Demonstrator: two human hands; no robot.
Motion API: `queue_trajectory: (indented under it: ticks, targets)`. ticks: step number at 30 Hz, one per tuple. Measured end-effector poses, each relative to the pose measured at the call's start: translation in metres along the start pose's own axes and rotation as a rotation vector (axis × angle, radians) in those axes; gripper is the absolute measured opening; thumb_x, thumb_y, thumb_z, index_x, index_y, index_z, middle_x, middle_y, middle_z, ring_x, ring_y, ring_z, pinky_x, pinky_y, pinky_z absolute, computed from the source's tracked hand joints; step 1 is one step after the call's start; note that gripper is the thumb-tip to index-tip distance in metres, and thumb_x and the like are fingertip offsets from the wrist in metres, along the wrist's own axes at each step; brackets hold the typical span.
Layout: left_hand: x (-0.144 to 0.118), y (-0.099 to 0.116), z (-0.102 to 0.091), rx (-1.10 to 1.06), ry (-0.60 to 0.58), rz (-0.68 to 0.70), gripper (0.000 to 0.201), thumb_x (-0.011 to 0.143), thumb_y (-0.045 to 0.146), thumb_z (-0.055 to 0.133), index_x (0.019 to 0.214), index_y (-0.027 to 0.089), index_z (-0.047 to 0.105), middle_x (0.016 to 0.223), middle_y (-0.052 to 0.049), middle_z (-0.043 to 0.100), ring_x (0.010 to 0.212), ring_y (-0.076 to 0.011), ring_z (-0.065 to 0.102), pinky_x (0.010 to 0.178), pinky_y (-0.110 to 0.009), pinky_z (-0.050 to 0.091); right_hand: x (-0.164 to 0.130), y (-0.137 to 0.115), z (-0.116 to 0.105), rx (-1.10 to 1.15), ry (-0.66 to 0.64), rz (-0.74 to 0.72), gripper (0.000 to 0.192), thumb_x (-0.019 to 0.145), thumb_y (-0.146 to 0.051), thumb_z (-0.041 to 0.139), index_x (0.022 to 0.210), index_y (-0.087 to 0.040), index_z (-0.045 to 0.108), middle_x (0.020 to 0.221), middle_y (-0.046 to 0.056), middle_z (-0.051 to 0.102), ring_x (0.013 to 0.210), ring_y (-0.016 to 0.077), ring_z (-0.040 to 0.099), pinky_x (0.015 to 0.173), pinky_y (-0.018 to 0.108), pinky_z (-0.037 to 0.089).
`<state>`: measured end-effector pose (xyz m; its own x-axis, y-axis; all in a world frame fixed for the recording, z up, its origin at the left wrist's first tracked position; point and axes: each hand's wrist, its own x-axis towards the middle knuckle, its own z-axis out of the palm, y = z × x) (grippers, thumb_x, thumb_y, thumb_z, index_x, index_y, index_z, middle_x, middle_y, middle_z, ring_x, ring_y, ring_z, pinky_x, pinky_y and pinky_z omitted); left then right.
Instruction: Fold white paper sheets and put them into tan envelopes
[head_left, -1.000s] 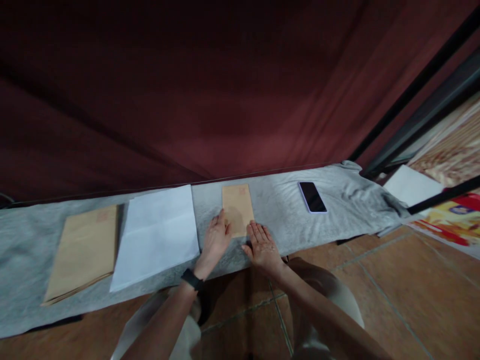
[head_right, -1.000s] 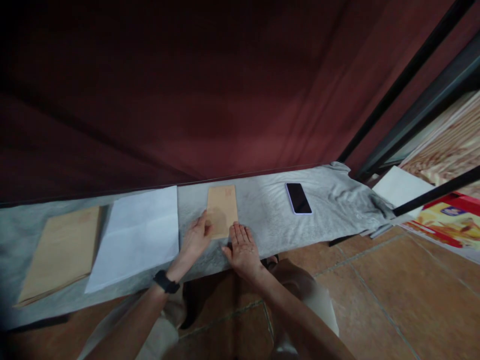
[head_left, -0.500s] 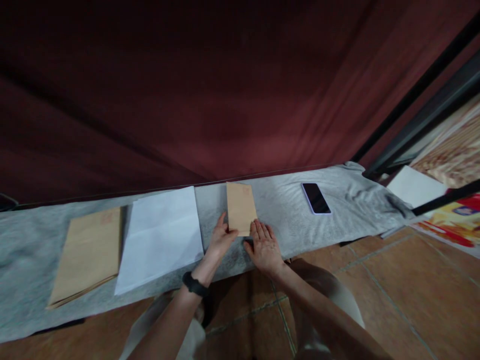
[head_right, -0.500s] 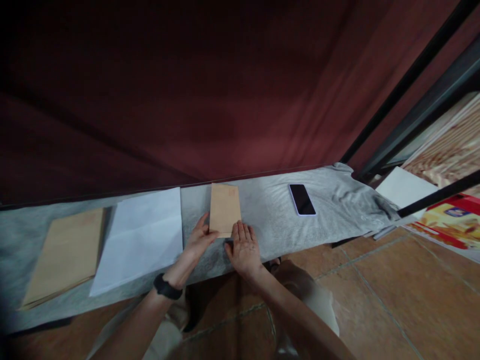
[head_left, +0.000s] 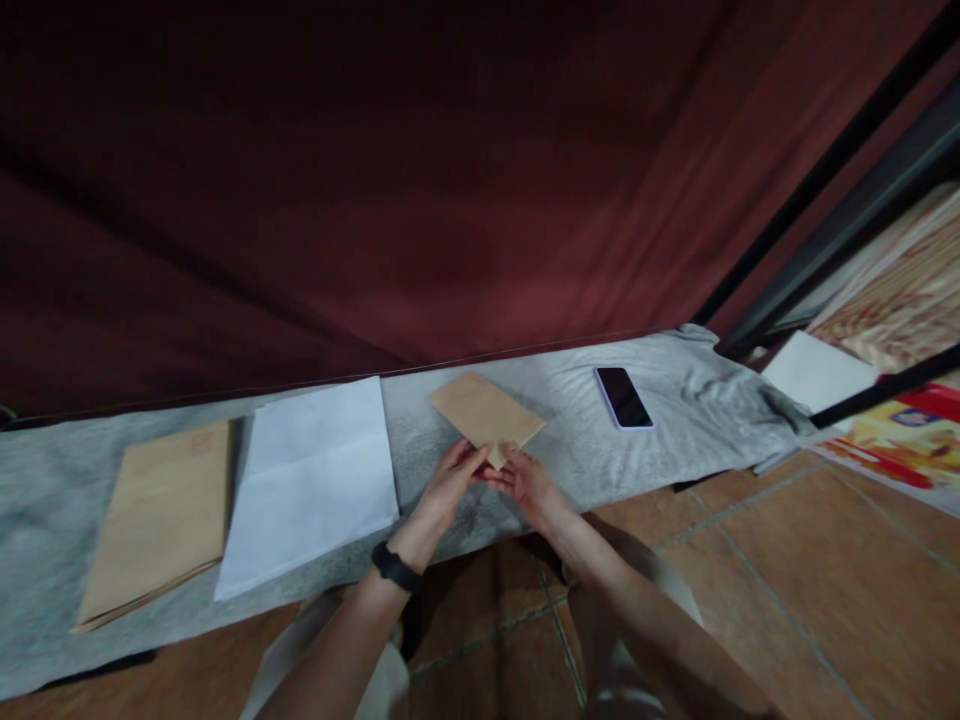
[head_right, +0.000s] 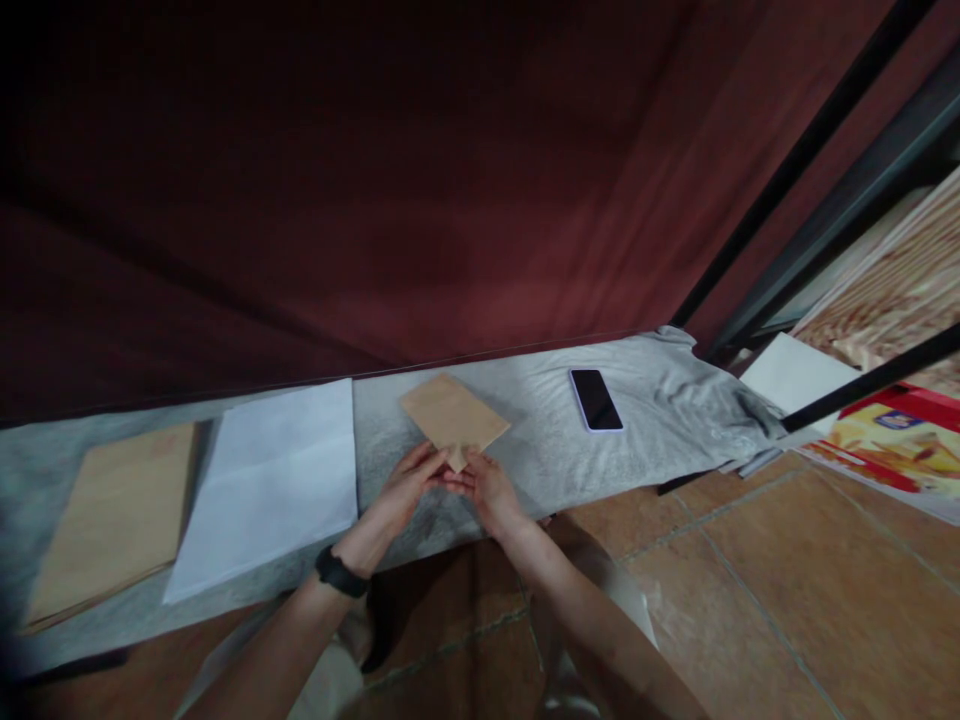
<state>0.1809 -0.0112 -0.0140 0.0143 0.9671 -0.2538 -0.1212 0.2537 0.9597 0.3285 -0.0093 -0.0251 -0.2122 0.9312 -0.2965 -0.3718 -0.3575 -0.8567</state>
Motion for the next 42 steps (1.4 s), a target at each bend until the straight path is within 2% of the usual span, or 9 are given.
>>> queue_trajectory:
  ticks: [7,10,12,15,19,24,30,37,42]
  targets:
    - [0.014,0.002,-0.012,0.153,0.192,-0.001,0.056,0.072,0.026,0.07,0.126,0.015,0.062,0.07,0.002,0.069,0.06,-0.0139,0.063,0.055,-0.023,0.046,-0.008,-0.001,-0.006,-0.289,-0.358,0.225,0.055,0.096,-0.059,0.05,0.093,-0.011,0.076,0.091,0.015,0.08,0.072,0.0183,0.074,0.069,0.031,0.06]
    - [0.017,0.002,-0.021,0.307,0.161,-0.011,0.058,0.074,0.021,0.066,0.131,0.014,0.06,0.057,0.006,0.062,0.046,-0.0125,0.055,0.046,-0.021,0.036,-0.001,-0.007,-0.016,-0.509,-0.137,-0.04,0.053,0.099,-0.056,0.044,0.093,-0.014,0.076,0.093,0.012,0.08,0.079,0.0204,0.074,0.075,0.034,0.061]
    - [0.016,0.001,-0.023,0.399,0.16,-0.018,0.057,0.075,0.018,0.064,0.132,0.013,0.059,0.053,0.007,0.06,0.043,-0.0126,0.053,0.044,-0.021,0.034,0.002,-0.005,-0.02,-0.718,0.019,-0.302,0.049,0.102,-0.049,0.039,0.107,-0.018,0.076,0.11,0.011,0.078,0.099,0.0225,0.074,0.091,0.038,0.059]
    - [0.013,0.0,-0.024,0.522,0.167,-0.018,0.057,0.078,0.014,0.059,0.135,0.013,0.056,0.053,0.007,0.061,0.043,-0.0136,0.055,0.046,-0.022,0.037,-0.003,0.007,-0.021,-1.109,-0.025,-0.582,0.046,0.106,-0.038,0.036,0.136,-0.02,0.064,0.141,0.01,0.065,0.132,0.023,0.06,0.115,0.044,0.046]
    - [0.006,0.002,-0.025,0.763,0.167,0.003,0.055,0.084,0.015,0.056,0.139,0.011,0.053,0.069,-0.001,0.071,0.057,-0.0176,0.066,0.055,-0.025,0.047,-0.016,0.026,-0.02,-1.53,-0.142,-0.777,0.056,0.105,-0.041,0.046,0.153,-0.014,0.046,0.159,0.013,0.044,0.148,0.0262,0.042,0.125,0.048,0.031]
    - [0.002,0.003,-0.019,1.174,0.298,0.212,0.051,0.095,0.021,0.046,0.145,0.012,0.049,0.116,-0.016,0.073,0.107,-0.0267,0.07,0.092,-0.038,0.054,-0.019,0.034,-0.021,-1.678,-0.105,-0.852,0.062,0.104,-0.045,0.047,0.156,-0.011,0.04,0.161,0.014,0.039,0.149,0.0253,0.04,0.126,0.045,0.032]
    - [0.023,-0.015,-0.001,1.323,-0.019,0.635,0.054,0.105,0.033,0.028,0.153,0.013,0.042,0.161,-0.013,0.043,0.151,-0.0231,0.034,0.124,-0.043,0.032,-0.012,0.044,-0.023,-1.687,-0.047,-0.887,0.056,0.102,-0.044,0.052,0.145,-0.007,0.056,0.147,0.019,0.058,0.143,0.0278,0.049,0.124,0.046,0.035]
    - [0.092,-0.016,-0.015,1.567,-0.18,0.57,0.062,0.106,0.046,0.021,0.16,0.018,0.032,0.167,-0.007,0.033,0.155,-0.0203,0.026,0.128,-0.042,0.022,-0.01,0.046,-0.022,-1.657,-0.056,-0.86,0.062,0.104,-0.049,0.047,0.149,-0.007,0.05,0.153,0.016,0.052,0.144,0.028,0.047,0.124,0.045,0.033]
    - [0.146,0.006,-0.016,1.621,-0.105,0.49,0.062,0.105,0.043,0.019,0.16,0.017,0.032,0.167,-0.007,0.032,0.156,-0.0205,0.024,0.128,-0.043,0.019,-0.011,0.048,-0.02,-1.62,-0.058,-0.863,0.067,0.104,-0.052,0.045,0.154,-0.008,0.043,0.158,0.015,0.046,0.147,0.0281,0.043,0.126,0.044,0.028]
